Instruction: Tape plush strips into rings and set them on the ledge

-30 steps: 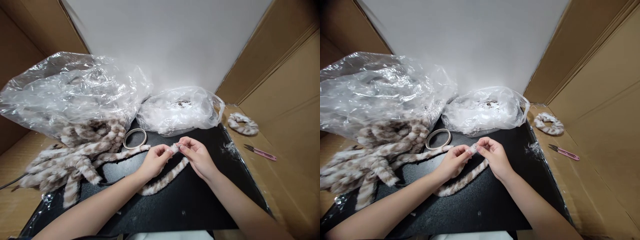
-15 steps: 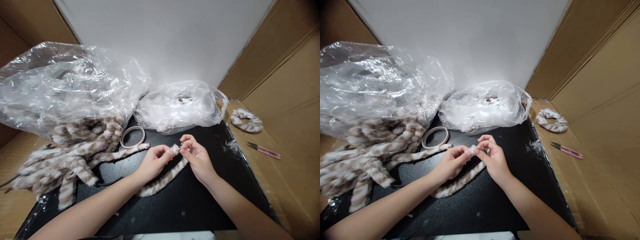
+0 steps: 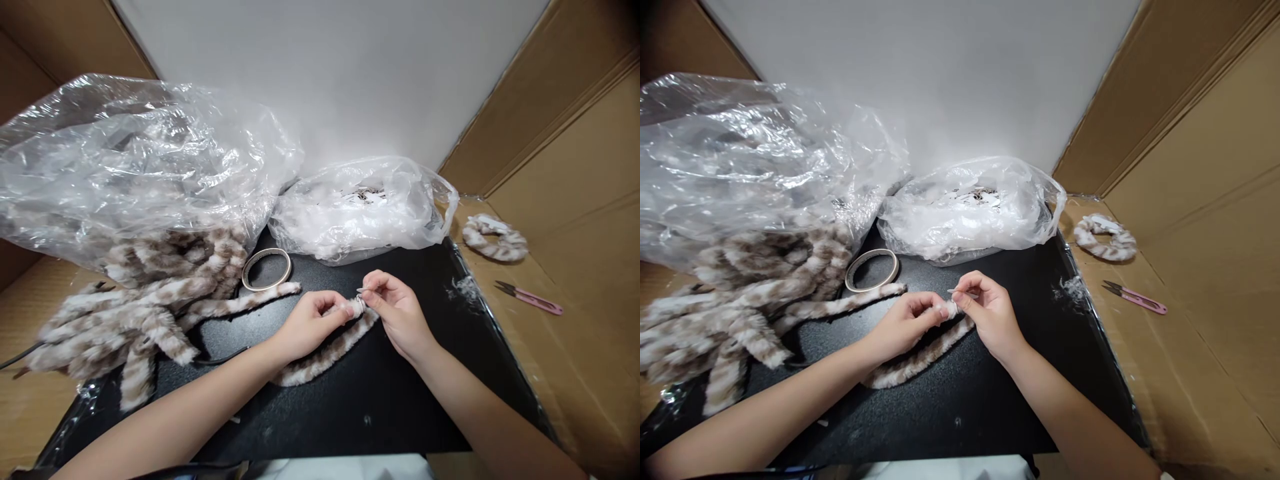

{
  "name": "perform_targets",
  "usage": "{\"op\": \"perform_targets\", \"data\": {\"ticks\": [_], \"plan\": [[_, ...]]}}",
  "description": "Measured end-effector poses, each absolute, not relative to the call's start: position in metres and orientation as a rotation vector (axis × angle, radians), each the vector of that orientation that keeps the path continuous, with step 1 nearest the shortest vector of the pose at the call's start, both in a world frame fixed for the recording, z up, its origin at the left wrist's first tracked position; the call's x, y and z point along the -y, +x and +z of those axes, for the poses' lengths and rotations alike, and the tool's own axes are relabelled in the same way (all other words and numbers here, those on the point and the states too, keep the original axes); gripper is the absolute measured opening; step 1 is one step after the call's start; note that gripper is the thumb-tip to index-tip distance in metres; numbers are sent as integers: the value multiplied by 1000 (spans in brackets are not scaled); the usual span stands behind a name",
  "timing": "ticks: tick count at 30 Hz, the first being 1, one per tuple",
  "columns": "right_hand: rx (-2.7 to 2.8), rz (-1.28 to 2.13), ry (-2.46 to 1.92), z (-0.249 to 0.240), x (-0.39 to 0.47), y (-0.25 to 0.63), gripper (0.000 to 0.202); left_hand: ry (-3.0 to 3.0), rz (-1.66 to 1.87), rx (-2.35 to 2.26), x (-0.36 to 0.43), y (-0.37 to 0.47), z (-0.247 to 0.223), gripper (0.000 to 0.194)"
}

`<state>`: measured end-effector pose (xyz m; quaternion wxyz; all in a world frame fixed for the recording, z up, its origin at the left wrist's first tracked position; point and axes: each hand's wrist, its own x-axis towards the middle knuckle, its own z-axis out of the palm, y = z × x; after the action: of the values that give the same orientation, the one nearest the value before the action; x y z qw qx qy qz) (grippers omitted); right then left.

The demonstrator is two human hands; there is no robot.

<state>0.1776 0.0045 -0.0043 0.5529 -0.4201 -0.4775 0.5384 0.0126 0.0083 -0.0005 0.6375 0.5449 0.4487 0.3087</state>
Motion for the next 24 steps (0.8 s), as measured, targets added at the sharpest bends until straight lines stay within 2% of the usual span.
{"op": "perform_targets", "data": {"ticks": [5,8,10,15,20,24], "plan": [[1394,1092,-1000,2,2,176,10,1151,756,-968,-9,14,0,31],[1664,860,-978,8,8,178,10,970,774,-936,-10,14,2,32],[1720,821,-948,9,10,180,11,837,763,-938,-10,13,4,32],[1445,915,-1126,0,6,182,17,727,758,-944,-11,10,3,30],[1482,1074,-1142,-5,0,180,5,848,817,-928,-15,9,2,25],[1476,1147,-1216,-3,-3,184,8,887,766,-933,-17,5,0,25]]}}
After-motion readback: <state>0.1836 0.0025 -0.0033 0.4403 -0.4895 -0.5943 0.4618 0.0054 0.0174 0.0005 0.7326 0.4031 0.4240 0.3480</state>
